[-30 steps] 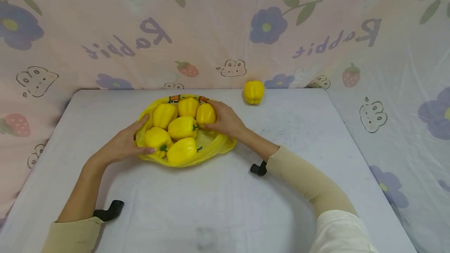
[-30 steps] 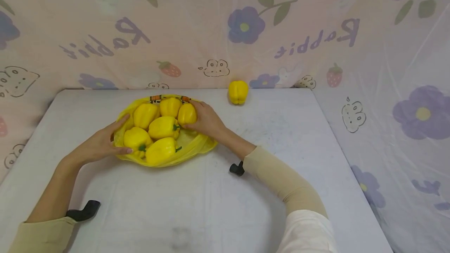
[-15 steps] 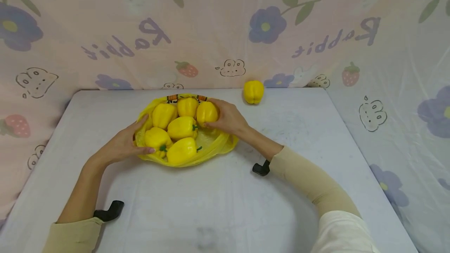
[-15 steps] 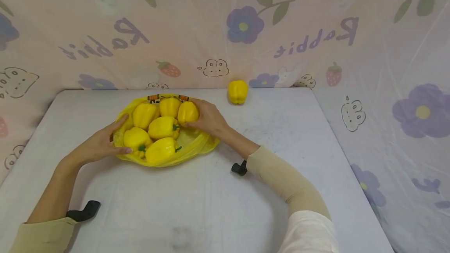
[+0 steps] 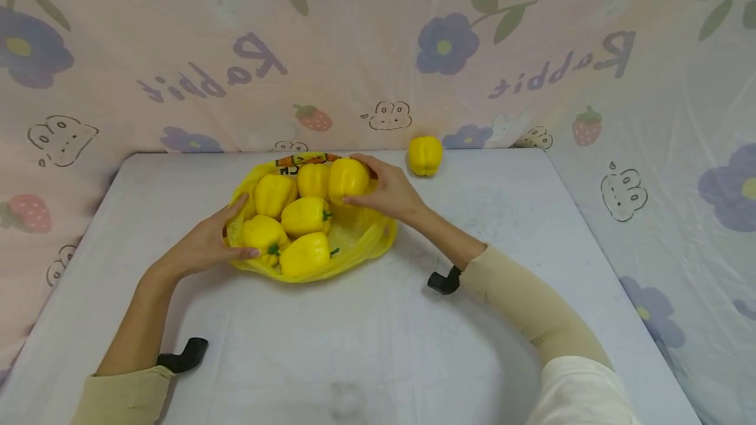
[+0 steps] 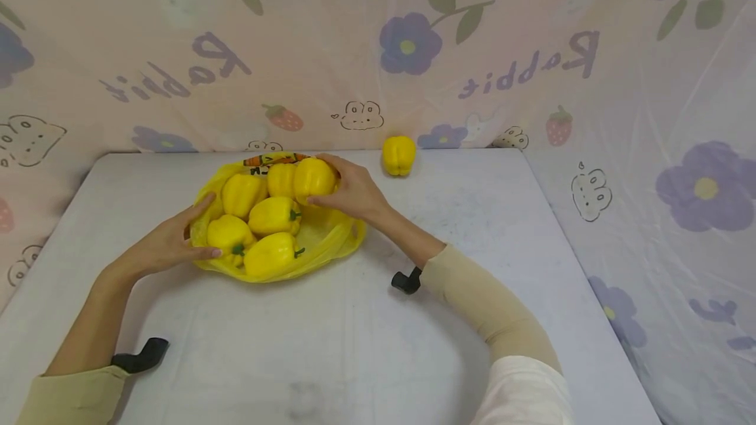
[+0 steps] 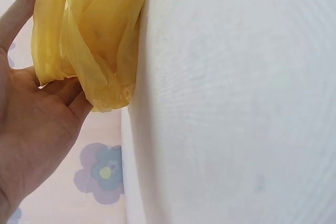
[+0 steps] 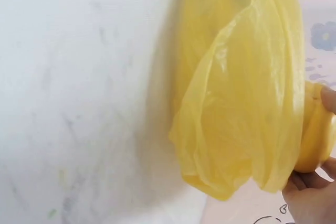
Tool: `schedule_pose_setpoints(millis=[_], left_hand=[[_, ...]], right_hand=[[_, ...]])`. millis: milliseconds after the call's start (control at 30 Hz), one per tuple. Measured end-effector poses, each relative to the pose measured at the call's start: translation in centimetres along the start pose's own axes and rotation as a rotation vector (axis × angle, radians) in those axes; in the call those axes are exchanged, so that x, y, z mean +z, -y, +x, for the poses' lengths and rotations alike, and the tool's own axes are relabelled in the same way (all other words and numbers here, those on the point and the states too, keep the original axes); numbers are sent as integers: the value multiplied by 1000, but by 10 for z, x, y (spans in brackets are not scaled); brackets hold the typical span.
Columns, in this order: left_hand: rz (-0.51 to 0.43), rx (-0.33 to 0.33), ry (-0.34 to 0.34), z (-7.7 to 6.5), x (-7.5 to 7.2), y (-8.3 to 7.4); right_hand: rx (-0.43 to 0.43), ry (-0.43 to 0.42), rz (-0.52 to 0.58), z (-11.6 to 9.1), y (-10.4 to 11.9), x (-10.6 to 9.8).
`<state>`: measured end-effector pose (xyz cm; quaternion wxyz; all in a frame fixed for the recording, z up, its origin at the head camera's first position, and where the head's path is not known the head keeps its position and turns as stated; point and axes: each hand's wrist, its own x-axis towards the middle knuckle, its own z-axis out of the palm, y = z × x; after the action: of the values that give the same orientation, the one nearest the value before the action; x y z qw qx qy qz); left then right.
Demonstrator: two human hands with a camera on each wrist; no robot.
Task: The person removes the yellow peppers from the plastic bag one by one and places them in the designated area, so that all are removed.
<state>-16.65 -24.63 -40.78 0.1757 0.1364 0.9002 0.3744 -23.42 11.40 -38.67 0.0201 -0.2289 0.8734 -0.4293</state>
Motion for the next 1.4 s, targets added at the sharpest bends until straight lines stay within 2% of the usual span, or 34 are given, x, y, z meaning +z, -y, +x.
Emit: schedule_pose_setpoints(millis=[367, 567, 1000, 1233, 1400], left_hand=[[-12, 3, 2, 0, 0, -1], [-5, 8, 3, -1, -1, 1], [-18, 30, 11, 2, -1, 2], [-21, 68, 20, 4, 0, 0], [-9, 36, 35, 3, 0, -2]], right_hand=[[-50, -23, 135, 1, 8, -20], [-58, -33, 119, 2, 1, -32], [22, -62, 109, -4, -23, -66], [58, -81, 84, -10, -32, -82], [95, -84, 53, -10, -39, -93]])
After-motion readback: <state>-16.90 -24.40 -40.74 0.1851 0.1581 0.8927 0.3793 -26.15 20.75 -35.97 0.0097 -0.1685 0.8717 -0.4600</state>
